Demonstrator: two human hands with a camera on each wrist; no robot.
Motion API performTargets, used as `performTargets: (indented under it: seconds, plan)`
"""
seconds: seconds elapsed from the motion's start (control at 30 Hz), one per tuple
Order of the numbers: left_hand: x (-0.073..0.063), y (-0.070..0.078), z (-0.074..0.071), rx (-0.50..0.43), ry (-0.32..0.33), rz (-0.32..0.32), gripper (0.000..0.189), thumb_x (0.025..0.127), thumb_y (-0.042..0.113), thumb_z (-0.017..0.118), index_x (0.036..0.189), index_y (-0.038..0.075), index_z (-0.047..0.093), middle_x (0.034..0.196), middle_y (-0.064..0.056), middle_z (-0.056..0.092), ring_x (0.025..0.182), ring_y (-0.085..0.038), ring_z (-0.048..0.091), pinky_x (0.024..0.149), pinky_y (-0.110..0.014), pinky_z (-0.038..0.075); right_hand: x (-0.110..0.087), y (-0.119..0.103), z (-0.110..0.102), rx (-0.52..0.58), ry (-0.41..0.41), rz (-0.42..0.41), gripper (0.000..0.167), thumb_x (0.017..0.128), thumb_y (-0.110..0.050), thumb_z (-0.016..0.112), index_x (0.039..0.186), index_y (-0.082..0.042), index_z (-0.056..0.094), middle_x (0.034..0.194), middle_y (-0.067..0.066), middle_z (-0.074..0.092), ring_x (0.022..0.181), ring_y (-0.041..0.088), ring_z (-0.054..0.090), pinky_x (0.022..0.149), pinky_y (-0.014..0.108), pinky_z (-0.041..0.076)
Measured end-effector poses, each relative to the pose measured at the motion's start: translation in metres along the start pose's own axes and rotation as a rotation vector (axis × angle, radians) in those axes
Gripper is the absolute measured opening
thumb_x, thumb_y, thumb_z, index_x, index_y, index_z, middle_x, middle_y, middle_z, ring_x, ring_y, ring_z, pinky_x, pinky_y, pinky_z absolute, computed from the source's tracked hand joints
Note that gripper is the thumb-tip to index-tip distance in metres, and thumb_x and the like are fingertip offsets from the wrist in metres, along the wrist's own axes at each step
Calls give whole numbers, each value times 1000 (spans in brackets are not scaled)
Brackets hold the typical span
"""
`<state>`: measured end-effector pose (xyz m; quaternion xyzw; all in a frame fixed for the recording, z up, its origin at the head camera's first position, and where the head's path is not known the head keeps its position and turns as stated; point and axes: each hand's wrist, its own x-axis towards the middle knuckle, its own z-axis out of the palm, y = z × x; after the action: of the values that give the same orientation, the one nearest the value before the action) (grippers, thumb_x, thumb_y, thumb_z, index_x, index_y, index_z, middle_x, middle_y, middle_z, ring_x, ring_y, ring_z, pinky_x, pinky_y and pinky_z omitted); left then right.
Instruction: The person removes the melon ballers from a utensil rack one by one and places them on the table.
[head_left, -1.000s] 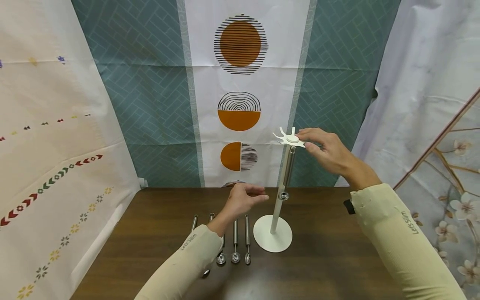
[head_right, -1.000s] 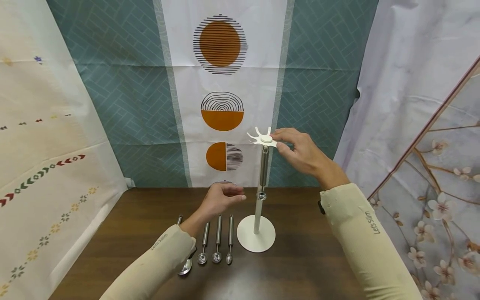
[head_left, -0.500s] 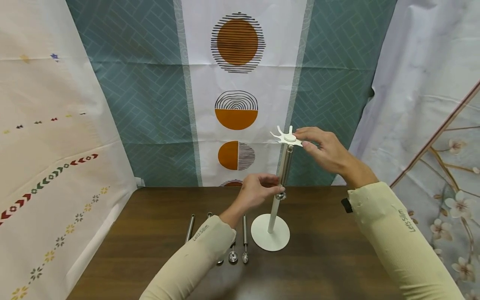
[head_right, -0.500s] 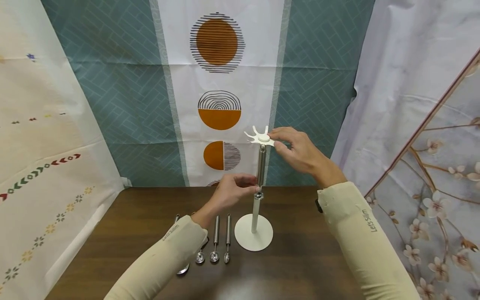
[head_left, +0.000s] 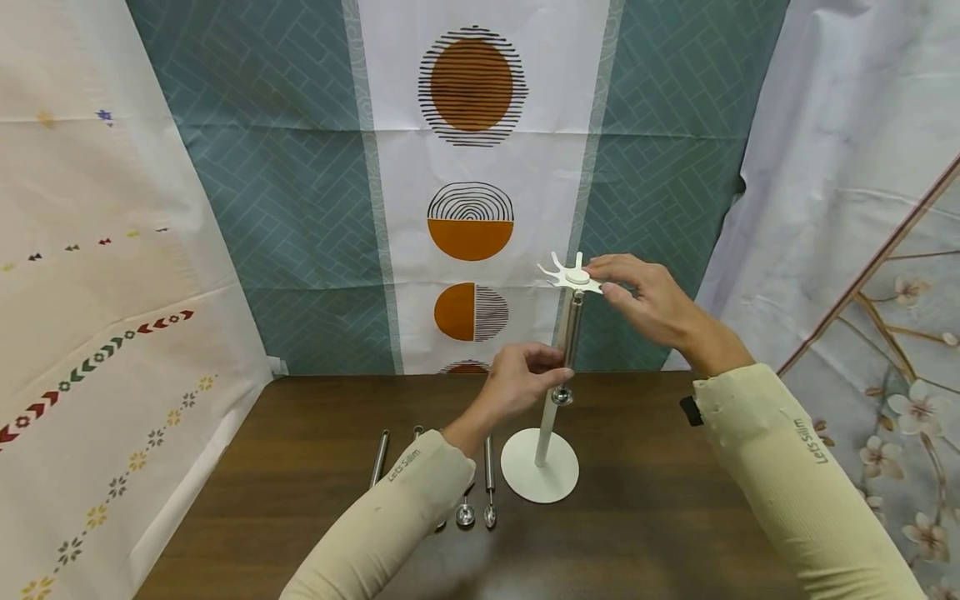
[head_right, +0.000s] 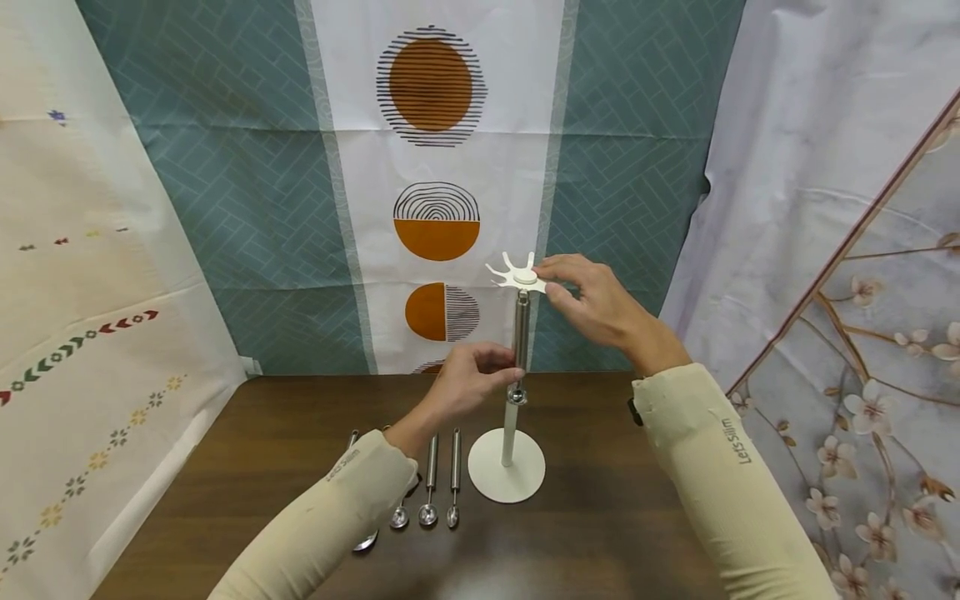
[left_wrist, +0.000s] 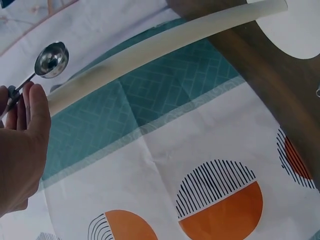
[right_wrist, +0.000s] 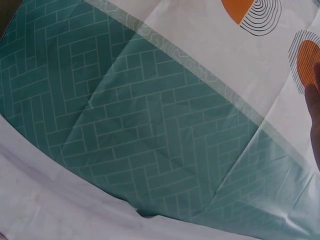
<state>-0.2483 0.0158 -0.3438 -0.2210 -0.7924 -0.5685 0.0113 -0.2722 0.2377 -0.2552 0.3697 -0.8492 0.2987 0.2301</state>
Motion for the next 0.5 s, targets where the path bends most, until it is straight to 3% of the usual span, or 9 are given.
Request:
performTargets:
  seconds: [0.3,0.5]
  plan:
    - [-9,7,-7,22,-11,-3,21,88,12,78,107,3,74,98,-6,74,88,-15,68,75,-23,54,0,-2,2,16,9,17,34,104,-17,49,123,6,65,132,25,59,126,43,51,102,64,38]
    - [-14,12,-14,-21,-22,8,19,88,8,77,106,1,75,96,-7,75,84,-11,68,72,-21,54,0,-3,2,25,17,26,34,103,-17,49,124,6,65,132,26,59,127,43,50,102,64,38]
